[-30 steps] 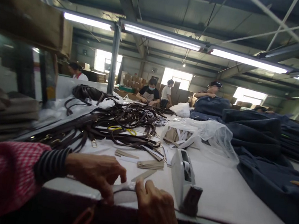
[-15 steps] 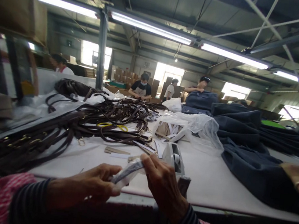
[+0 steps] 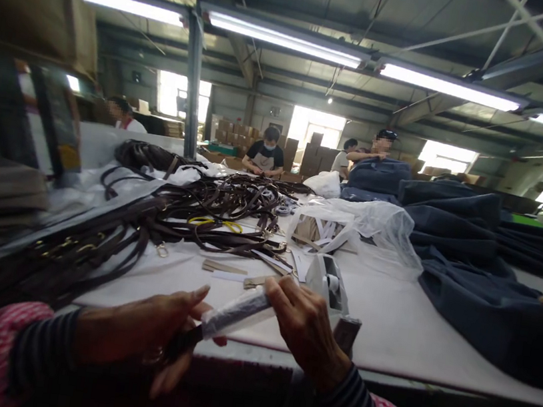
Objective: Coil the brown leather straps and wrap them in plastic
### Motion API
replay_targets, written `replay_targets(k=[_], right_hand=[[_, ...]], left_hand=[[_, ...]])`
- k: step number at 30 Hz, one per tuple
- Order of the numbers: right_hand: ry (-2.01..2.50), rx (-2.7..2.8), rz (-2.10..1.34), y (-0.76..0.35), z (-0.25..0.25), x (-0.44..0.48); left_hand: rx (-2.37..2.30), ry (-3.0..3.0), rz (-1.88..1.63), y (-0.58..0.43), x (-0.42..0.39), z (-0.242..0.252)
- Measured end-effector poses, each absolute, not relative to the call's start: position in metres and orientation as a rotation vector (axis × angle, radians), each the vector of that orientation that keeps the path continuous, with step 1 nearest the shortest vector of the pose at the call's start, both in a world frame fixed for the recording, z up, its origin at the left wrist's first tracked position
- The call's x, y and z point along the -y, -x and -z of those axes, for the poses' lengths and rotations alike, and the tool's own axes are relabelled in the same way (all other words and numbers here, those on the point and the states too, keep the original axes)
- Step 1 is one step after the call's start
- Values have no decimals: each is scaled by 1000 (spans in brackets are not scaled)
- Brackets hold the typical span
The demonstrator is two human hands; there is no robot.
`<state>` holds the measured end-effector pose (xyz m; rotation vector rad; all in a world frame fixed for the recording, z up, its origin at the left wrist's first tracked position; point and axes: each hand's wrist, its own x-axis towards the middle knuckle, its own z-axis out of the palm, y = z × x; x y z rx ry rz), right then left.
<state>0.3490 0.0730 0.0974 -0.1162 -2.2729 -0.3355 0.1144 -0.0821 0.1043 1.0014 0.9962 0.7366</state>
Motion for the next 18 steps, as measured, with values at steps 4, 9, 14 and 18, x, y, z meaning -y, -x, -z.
replay_targets(k=[4,9,14,18], right_hand=[[85,2276,369,-346,-100,-70],[262,2377,-23,-354,-89,-59],[753,2364,-1092,-381,-45,-28],[889,2269,-1644,-418,1,-2]], left_hand=[[-863,-1015,-800,-128,73,-105],[-1042,-1014,-950,-129,80,-114],[-1054,-1114,-1276,-101,90,-151],[-967,-1058,-1529,-80,96,-174]])
